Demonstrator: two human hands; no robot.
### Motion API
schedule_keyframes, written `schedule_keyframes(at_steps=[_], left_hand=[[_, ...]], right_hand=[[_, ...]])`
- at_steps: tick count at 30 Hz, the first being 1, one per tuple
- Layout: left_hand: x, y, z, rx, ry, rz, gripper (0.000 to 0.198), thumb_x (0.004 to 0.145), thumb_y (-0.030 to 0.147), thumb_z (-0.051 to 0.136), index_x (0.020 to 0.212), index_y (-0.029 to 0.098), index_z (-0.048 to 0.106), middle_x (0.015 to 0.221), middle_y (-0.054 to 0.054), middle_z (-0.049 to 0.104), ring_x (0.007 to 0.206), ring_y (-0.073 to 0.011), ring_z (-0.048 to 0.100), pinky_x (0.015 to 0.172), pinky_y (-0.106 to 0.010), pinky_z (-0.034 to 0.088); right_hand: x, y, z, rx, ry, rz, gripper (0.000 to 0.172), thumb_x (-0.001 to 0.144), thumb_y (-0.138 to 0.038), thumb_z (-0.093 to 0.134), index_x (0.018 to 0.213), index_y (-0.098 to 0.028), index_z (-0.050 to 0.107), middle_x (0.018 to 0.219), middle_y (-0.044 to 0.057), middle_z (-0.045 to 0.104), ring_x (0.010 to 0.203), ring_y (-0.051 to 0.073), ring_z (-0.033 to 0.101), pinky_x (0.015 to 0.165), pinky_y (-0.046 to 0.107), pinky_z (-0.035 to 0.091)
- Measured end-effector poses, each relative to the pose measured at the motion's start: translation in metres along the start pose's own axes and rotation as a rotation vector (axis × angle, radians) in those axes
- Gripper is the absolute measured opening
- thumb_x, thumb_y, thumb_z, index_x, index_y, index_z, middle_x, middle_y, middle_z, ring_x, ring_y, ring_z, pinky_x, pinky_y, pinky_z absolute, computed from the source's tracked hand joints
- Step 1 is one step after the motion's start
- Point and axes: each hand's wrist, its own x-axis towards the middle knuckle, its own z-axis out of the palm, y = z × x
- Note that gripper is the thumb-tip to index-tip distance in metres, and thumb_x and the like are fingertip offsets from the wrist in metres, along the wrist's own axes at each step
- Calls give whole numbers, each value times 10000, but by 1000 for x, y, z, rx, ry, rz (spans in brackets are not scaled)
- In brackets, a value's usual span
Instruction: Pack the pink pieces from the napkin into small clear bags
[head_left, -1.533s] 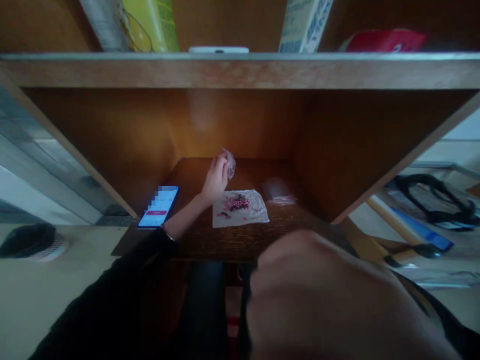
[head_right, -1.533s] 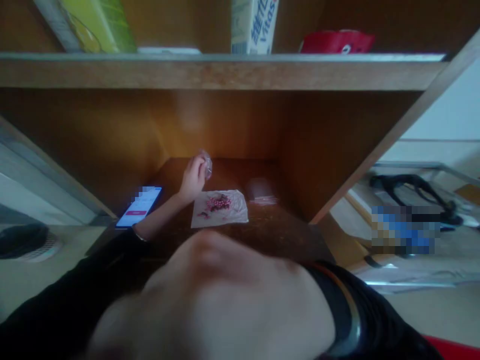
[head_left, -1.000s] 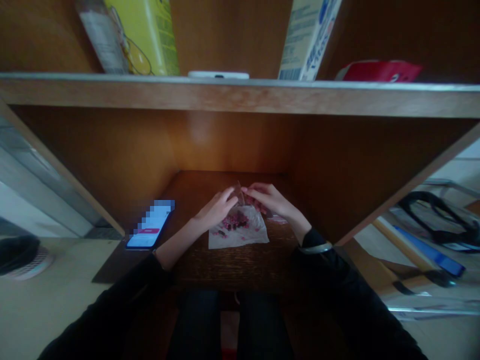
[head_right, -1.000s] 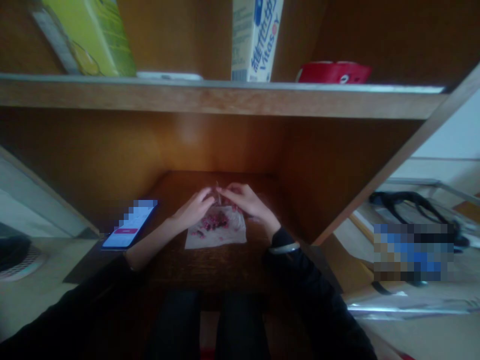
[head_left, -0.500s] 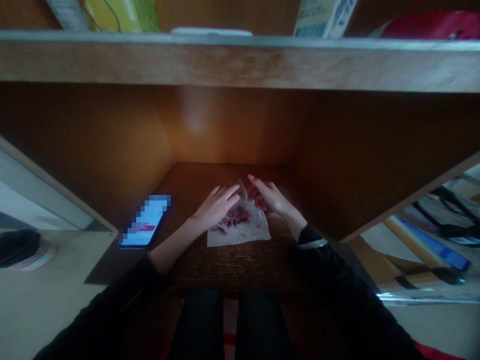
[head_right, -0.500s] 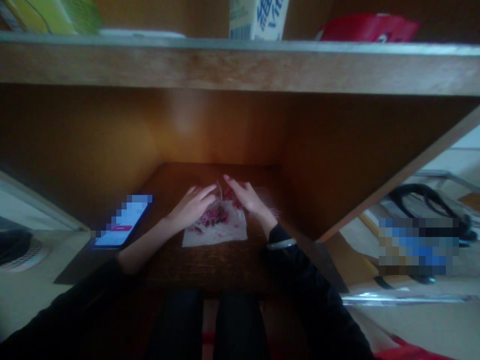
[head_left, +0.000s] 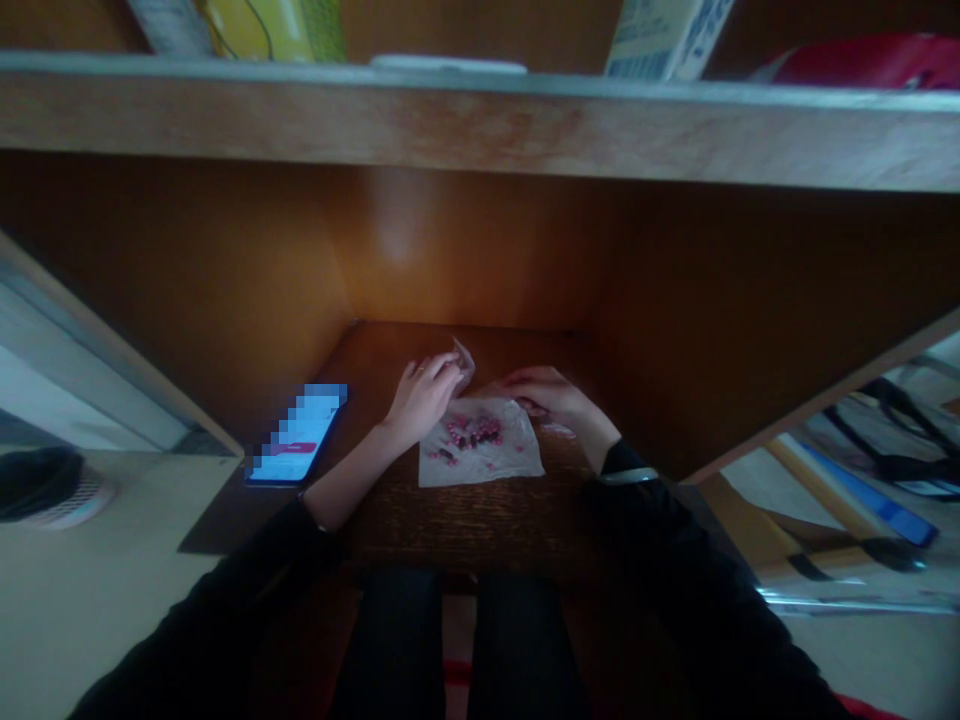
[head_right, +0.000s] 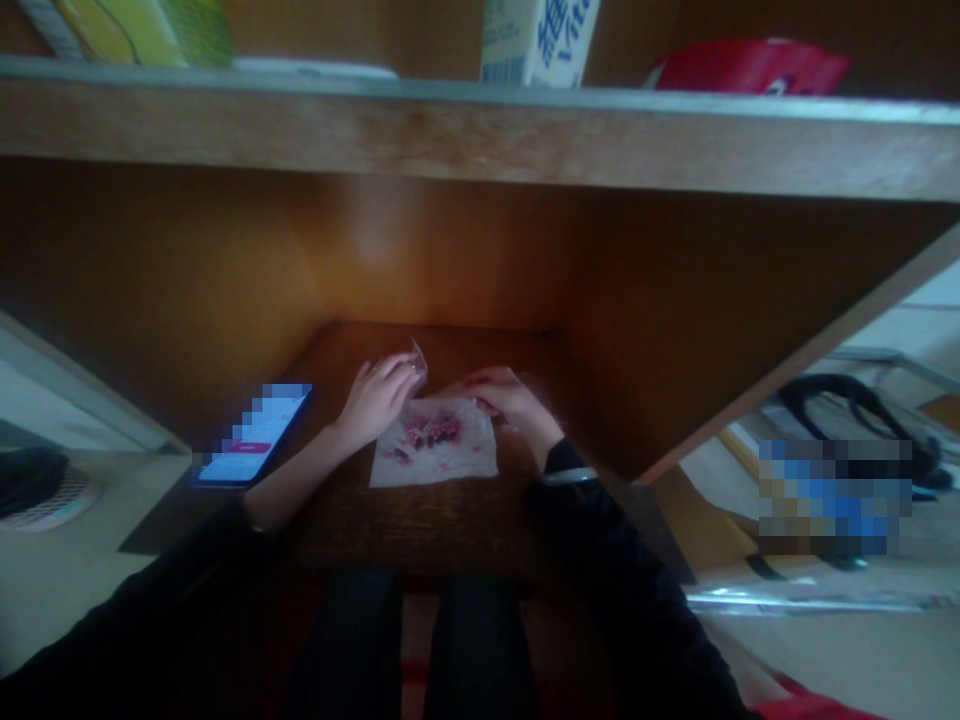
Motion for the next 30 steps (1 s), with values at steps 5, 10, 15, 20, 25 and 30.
schedule_keyframes(at_steps=[5,10,15,20,25,30], left_hand=[[-1,-5,5,-34,86,-41,221,967,193,414,1040,153,618,1200,-123,644,1108,-267,598,931,-434,439],[-3,-7,10,-50,123,-23,224,977,206,398,1045,159,606,1194,-117,648,1100,-253,600,923,-420,449],[-2,-5,11,-64,120,-5,214,973,194,412,1041,144,608,1177,-118,654,1077,-247,613,920,-413,457],[-2,-2,6,-3,78,78,204,957,163,434,1023,149,627,1197,-119,643,1079,-249,614,908,-418,459],[-2,3,1,120,-24,178,238,915,87,468,1050,166,647,1264,-118,622,1086,-266,610,913,-450,452],[-2,4,4,146,-24,191,258,893,73,499,1089,156,645,1275,-124,618,1086,-278,606,920,-465,451]], right_hand=[[-3,-24,-4,500,16,-144,199,665,-224,752,826,-172,648,639,-25,584,477,51,478,396,174,308],[4,-25,-8,637,263,-248,134,695,-182,709,789,-190,613,657,-39,587,540,67,561,444,171,397],[15,-6,-6,471,373,-128,170,690,-234,726,796,-165,613,616,-8,610,476,95,568,418,202,412],[15,-2,2,140,505,-279,322,755,-487,664,768,-174,592,553,-20,559,383,83,465,361,210,301],[5,-12,12,-180,522,-407,437,853,-550,532,614,-184,542,549,14,545,495,131,514,477,259,377],[9,-9,18,-367,608,-527,367,872,-483,504,708,-181,634,832,125,662,1086,297,564,943,447,431]])
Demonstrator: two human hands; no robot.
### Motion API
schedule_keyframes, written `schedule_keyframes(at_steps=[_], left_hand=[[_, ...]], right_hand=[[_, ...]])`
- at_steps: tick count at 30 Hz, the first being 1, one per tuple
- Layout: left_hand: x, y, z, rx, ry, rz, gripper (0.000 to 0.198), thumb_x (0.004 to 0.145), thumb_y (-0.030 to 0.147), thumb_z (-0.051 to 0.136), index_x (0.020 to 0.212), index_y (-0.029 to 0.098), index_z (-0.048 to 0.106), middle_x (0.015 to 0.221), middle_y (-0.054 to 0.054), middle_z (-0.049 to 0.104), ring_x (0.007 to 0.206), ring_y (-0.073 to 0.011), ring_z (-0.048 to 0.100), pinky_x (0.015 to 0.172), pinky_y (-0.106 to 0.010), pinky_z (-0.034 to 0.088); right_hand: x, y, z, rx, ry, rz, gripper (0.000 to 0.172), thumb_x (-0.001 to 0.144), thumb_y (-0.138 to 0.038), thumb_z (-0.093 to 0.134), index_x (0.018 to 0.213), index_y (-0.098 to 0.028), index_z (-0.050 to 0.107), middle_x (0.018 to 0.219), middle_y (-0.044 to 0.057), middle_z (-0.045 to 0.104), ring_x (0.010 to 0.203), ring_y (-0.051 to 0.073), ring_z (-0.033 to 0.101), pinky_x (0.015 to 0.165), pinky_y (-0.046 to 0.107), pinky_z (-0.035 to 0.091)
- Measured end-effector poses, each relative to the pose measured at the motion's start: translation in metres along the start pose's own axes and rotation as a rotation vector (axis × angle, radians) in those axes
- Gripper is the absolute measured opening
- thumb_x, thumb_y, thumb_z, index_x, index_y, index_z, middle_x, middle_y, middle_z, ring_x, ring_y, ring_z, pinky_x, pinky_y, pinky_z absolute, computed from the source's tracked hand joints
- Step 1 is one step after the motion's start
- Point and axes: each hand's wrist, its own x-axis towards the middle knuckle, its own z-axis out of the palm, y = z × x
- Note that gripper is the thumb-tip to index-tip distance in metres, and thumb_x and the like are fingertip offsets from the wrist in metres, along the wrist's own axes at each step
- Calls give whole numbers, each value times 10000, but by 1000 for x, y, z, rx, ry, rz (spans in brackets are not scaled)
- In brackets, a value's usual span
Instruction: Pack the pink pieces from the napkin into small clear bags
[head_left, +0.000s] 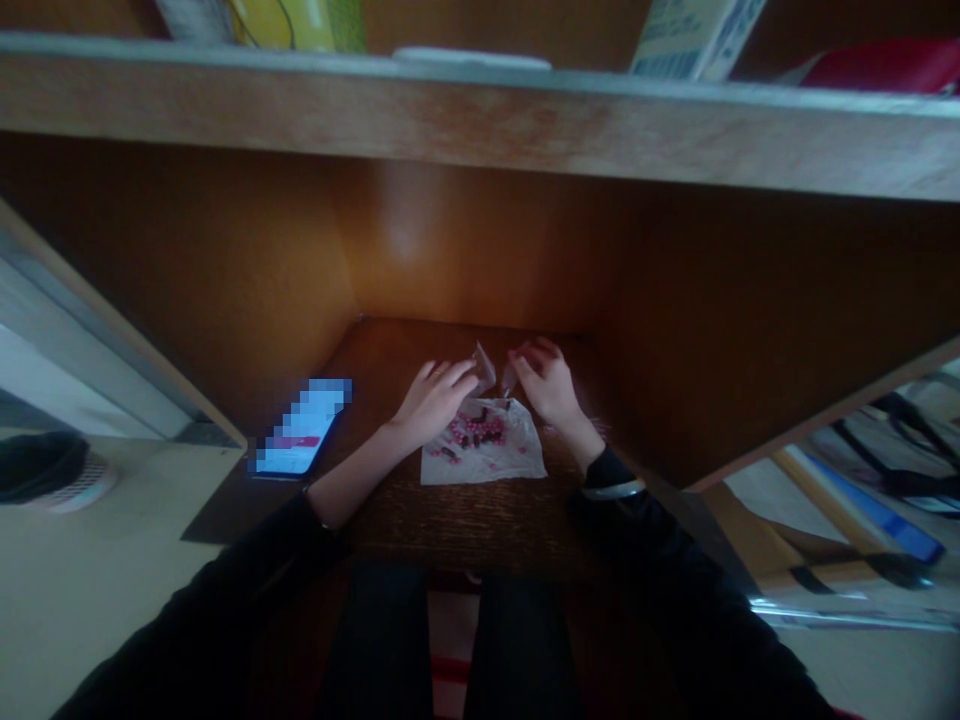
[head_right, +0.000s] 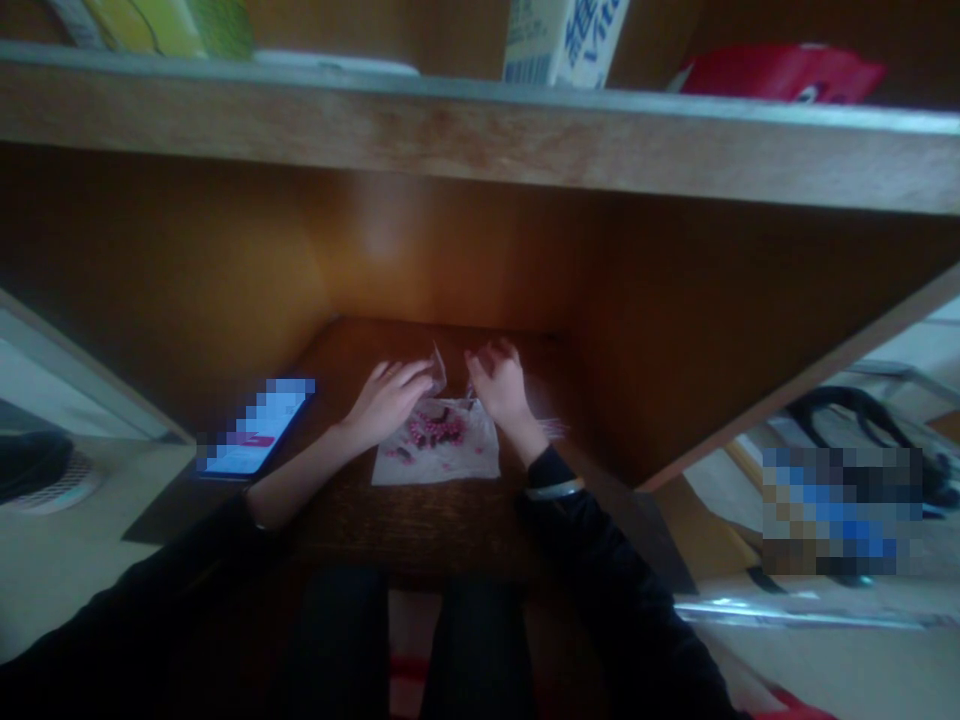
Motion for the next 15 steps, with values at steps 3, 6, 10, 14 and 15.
schedule_keyframes(at_steps=[3,6,10,14,15], left_hand=[[0,-1,1,11,-1,-1,261,896,73,492,1087,158,647,1276,-125,617,1083,-274,611,910,-459,461],[0,-1,2,44,-14,13,271,899,78,489,1097,174,646,1288,-120,610,1093,-274,610,921,-469,459],[0,3,1,97,-23,96,250,904,92,492,1086,172,644,1281,-117,611,1098,-269,611,953,-467,445],[0,6,1,128,-37,142,265,901,78,491,1093,187,638,1249,-97,631,1111,-243,608,989,-450,424],[-1,7,2,127,-36,148,274,897,73,494,1099,191,637,1265,-95,624,1127,-242,600,998,-451,417]], right_hand=[[-2,1,1,-67,124,11,350,867,-470,497,844,-161,660,1047,174,623,1231,319,467,1025,499,367],[-5,-7,-3,-54,267,4,349,849,-496,525,810,-169,642,1082,164,591,1094,294,537,932,469,433],[-6,-21,-6,306,-156,162,471,854,-592,504,632,-181,563,612,27,559,536,135,519,529,277,433],[-7,-22,-6,511,-415,285,433,792,-567,609,614,-177,551,475,-45,479,375,66,391,374,213,273],[-7,-20,-6,517,-414,304,401,784,-530,629,615,-174,555,467,-50,479,365,59,383,364,208,258]])
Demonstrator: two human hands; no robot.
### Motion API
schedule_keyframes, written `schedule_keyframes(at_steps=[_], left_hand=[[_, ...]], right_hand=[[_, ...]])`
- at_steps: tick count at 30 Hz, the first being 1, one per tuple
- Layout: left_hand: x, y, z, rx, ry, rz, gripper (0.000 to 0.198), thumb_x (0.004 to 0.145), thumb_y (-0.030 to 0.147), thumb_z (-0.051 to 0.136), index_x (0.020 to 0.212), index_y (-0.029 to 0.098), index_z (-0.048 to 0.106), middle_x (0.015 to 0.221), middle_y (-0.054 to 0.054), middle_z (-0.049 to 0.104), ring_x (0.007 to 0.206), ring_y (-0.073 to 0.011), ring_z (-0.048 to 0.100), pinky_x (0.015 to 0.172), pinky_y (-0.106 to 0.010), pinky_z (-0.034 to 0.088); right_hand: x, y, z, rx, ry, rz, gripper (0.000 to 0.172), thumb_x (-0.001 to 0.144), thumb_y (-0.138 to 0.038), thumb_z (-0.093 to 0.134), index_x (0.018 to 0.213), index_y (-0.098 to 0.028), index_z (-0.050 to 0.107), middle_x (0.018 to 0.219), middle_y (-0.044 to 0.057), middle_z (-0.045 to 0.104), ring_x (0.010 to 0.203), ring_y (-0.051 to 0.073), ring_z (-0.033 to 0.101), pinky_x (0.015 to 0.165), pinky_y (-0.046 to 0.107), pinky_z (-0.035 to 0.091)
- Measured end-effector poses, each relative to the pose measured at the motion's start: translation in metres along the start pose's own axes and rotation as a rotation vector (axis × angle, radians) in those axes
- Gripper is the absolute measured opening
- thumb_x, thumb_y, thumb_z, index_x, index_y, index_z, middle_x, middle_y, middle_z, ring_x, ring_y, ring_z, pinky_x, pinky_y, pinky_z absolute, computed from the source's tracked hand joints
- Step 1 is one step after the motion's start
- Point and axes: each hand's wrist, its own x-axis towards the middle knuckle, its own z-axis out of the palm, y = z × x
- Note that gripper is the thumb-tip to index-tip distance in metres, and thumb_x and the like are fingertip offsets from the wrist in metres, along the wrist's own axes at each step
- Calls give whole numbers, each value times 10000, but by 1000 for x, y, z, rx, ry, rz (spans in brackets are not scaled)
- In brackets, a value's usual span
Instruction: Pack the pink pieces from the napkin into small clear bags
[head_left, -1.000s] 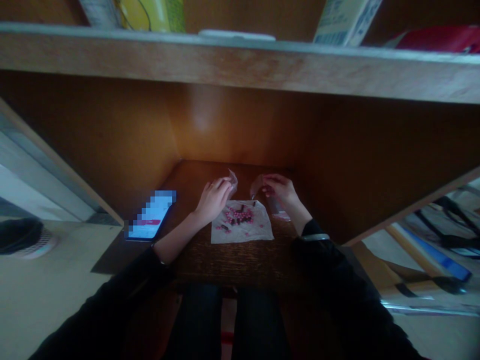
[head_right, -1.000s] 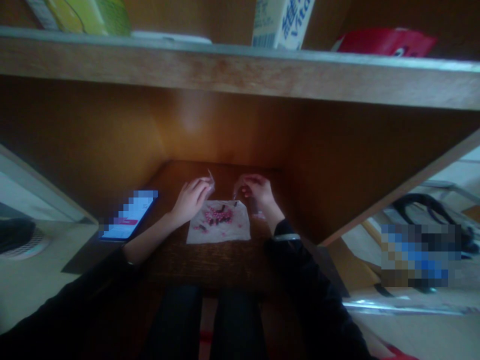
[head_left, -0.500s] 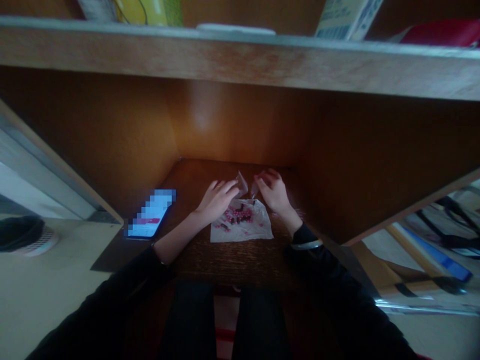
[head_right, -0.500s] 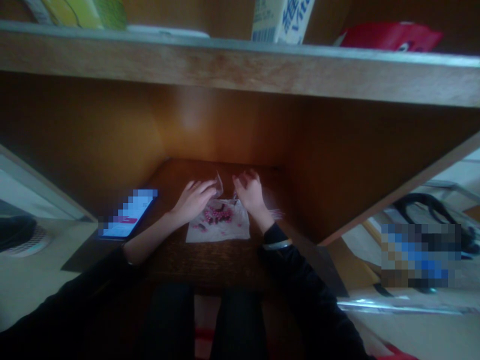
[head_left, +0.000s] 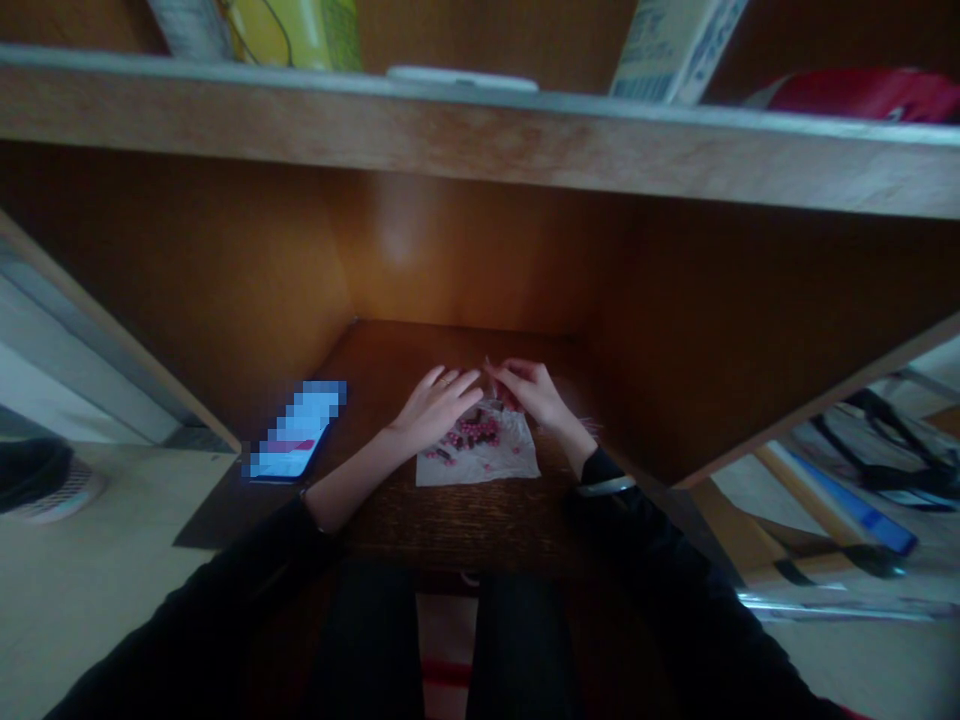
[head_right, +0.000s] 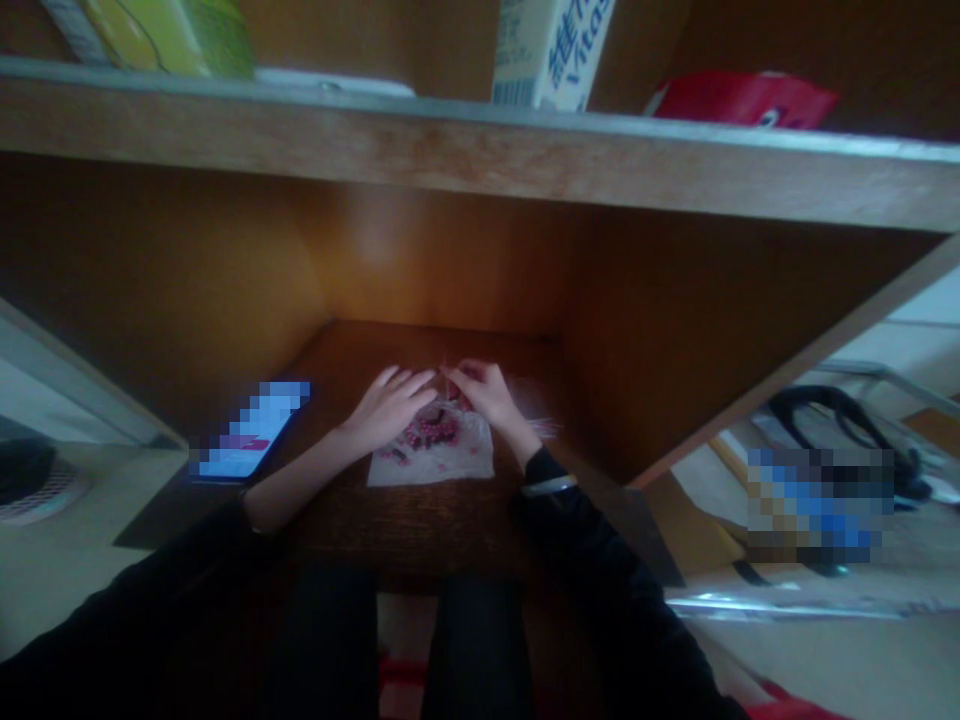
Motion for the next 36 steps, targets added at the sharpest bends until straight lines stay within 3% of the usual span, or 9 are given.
schedule_keyframes(at_steps=[5,9,13,17,21,24,29,32,36], left_hand=[[0,-2,1,-32,36,-67,320,886,63,495,1138,201,634,1378,-102,553,1155,-269,580,1005,-496,398],[0,-6,-1,-67,78,-186,299,898,89,478,1107,207,658,1367,-105,564,1106,-294,592,960,-519,418],[0,-6,-2,-115,104,-207,313,906,114,484,1135,239,657,1340,-102,582,1083,-289,598,950,-517,420],[0,-4,-3,-79,109,-169,332,914,110,472,1176,225,639,1340,-115,579,1072,-287,606,935,-498,428],[0,-2,-5,-63,80,-143,322,912,86,466,1161,198,637,1344,-115,579,1105,-285,595,955,-493,420],[1,1,-6,-99,64,-82,321,916,98,478,1191,195,611,1306,-95,611,1174,-272,560,999,-476,395],[0,4,-7,-106,76,-34,320,931,121,466,1217,200,583,1348,-86,585,1215,-256,530,1016,-455,380],[0,3,-7,-97,75,-83,327,928,118,457,1219,206,577,1430,-79,511,1205,-269,537,991,-469,389],[-1,0,-9,-158,110,-197,274,913,130,471,1132,201,621,1376,-92,564,1116,-274,586,938,-468,409]], right_hand=[[0,5,-9,112,-1,151,237,776,-353,630,650,-153,609,504,-26,551,362,56,435,331,194,229],[-1,3,-10,332,-145,234,153,738,-303,681,751,-151,670,671,11,668,405,36,447,344,171,260],[-3,-5,-7,431,-246,282,167,758,-320,682,812,-161,693,749,24,698,440,33,441,355,161,284],[-4,-10,-5,454,-256,309,165,771,-320,680,819,-162,673,752,20,694,431,30,438,346,155,282],[-4,-11,-2,461,-275,356,374,820,-536,589,763,-168,625,641,3,647,380,45,442,300,170,245],[-6,-10,3,417,-293,312,456,799,-626,572,745,-175,599,612,7,642,357,59,460,278,180,229],[-8,-8,7,367,-242,245,290,767,-448,691,735,-169,618,599,3,645,357,61,483,275,172,249],[-8,-9,4,416,-267,247,228,789,-381,661,726,-163,636,625,18,667,381,66,499,285,174,275],[-8,-11,1,454,-281,222,198,782,-347,661,793,-150,679,807,55,725,470,65,552,328,168,338]])
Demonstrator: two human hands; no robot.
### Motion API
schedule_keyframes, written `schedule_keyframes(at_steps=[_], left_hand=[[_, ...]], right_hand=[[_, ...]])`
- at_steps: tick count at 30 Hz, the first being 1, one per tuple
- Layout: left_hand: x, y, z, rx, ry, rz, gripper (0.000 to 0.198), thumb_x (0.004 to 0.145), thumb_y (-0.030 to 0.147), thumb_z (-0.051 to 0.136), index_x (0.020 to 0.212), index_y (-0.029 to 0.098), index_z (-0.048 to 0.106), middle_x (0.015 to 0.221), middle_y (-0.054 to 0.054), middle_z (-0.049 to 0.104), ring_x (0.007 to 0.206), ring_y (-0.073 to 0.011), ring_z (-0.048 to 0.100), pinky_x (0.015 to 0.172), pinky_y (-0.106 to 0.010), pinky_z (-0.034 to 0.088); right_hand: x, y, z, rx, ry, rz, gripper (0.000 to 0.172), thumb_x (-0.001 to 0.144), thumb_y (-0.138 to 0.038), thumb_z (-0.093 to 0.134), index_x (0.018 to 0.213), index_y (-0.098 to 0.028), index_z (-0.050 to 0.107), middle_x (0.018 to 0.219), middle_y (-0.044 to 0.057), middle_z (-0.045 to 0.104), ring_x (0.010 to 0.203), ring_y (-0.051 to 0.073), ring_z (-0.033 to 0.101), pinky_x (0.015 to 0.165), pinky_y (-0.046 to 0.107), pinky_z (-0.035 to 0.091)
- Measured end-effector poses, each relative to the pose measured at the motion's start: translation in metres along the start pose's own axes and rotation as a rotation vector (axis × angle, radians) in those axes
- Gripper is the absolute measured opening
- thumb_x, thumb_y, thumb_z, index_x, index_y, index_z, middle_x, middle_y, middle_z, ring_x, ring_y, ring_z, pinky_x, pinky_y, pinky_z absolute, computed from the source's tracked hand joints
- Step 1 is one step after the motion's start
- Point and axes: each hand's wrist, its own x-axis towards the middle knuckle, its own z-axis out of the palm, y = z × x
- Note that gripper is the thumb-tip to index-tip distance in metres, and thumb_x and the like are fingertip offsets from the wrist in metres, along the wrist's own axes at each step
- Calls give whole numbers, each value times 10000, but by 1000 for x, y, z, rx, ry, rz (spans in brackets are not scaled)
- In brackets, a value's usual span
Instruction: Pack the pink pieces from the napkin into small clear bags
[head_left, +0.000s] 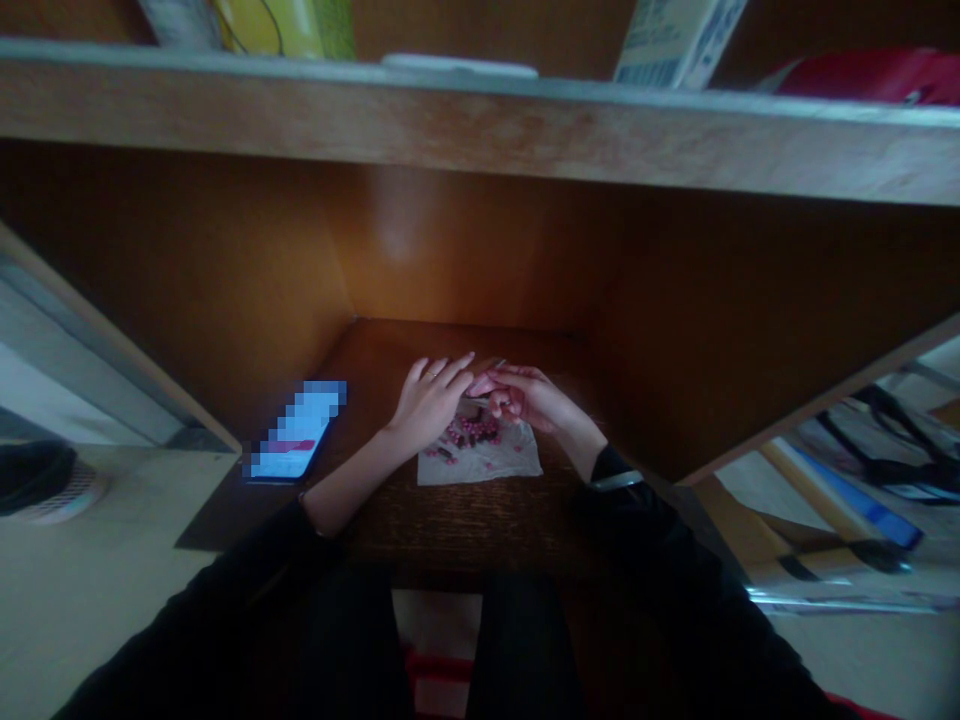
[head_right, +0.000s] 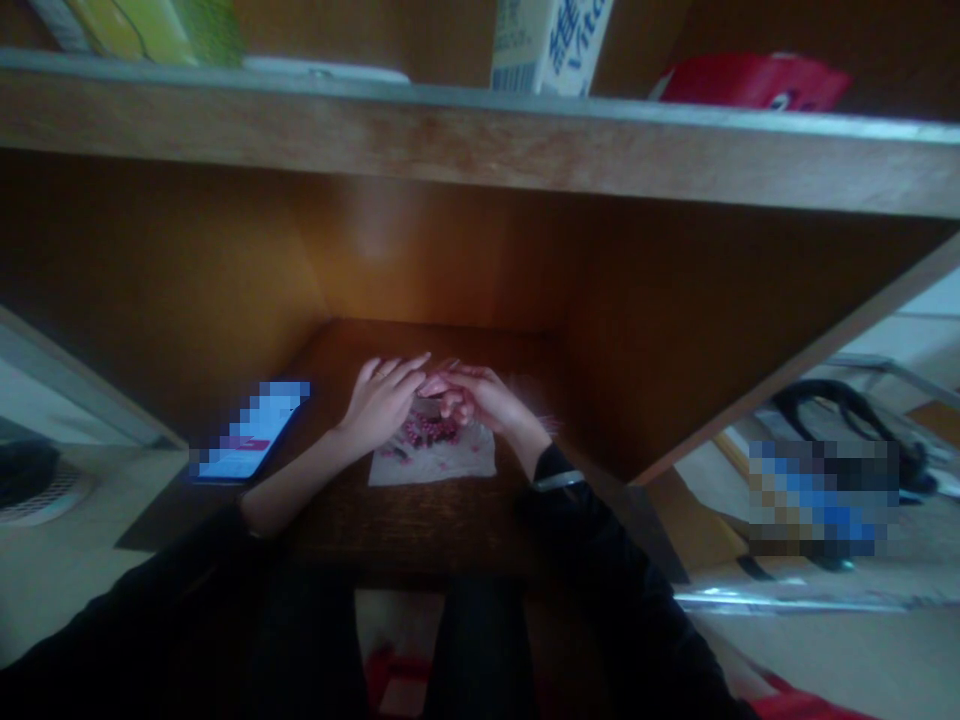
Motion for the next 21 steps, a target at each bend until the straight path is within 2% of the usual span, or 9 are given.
schedule_keyframes(at_steps=[2,6,10,13,15,17,21], left_hand=[[0,0,-1,-48,44,-44,261,917,130,456,1106,190,625,1308,-104,613,1081,-266,600,921,-453,415],[-3,2,0,-175,160,-97,245,958,176,399,1083,170,609,1124,-103,686,1020,-242,616,881,-413,430],[-6,7,-1,-396,158,-88,222,971,262,408,1038,186,605,1042,-75,688,999,-216,612,895,-399,431],[-6,11,-4,-716,149,-78,244,963,341,426,964,186,615,966,-62,688,930,-193,624,873,-374,455],[-5,13,-6,-988,109,-104,312,969,379,405,897,172,627,890,-57,690,840,-167,637,817,-334,484],[-2,15,-7,-1212,26,-190,322,949,396,455,819,160,631,798,-41,685,737,-142,637,725,-289,503],[1,16,-9,-1439,-177,-374,243,828,372,652,728,152,629,641,-4,649,549,-111,591,538,-234,479]], right_hand=[[0,1,0,-10,29,-34,196,767,-347,683,825,-160,687,849,55,732,493,65,565,353,168,362],[1,4,4,-44,97,-159,210,771,-378,698,774,-168,690,758,26,704,492,57,549,408,175,399],[0,2,10,-61,140,-275,252,782,-402,694,687,-170,672,651,-4,639,499,64,548,433,181,410],[-1,2,13,-79,135,-272,268,775,-414,699,661,-176,652,576,-26,591,457,66,519,417,188,405],[-1,5,14,-84,117,-242,277,770,-418,705,645,-180,635,542,-37,568,423,65,497,389,189,385],[0,8,14,-90,89,-222,290,768,-420,707,626,-185,616,519,-44,557,397,64,480,359,186,356],[0,14,16,-132,14,-188,301,796,-454,673,649,-196,622,489,-50,561,361,63,465,313,176,304]])
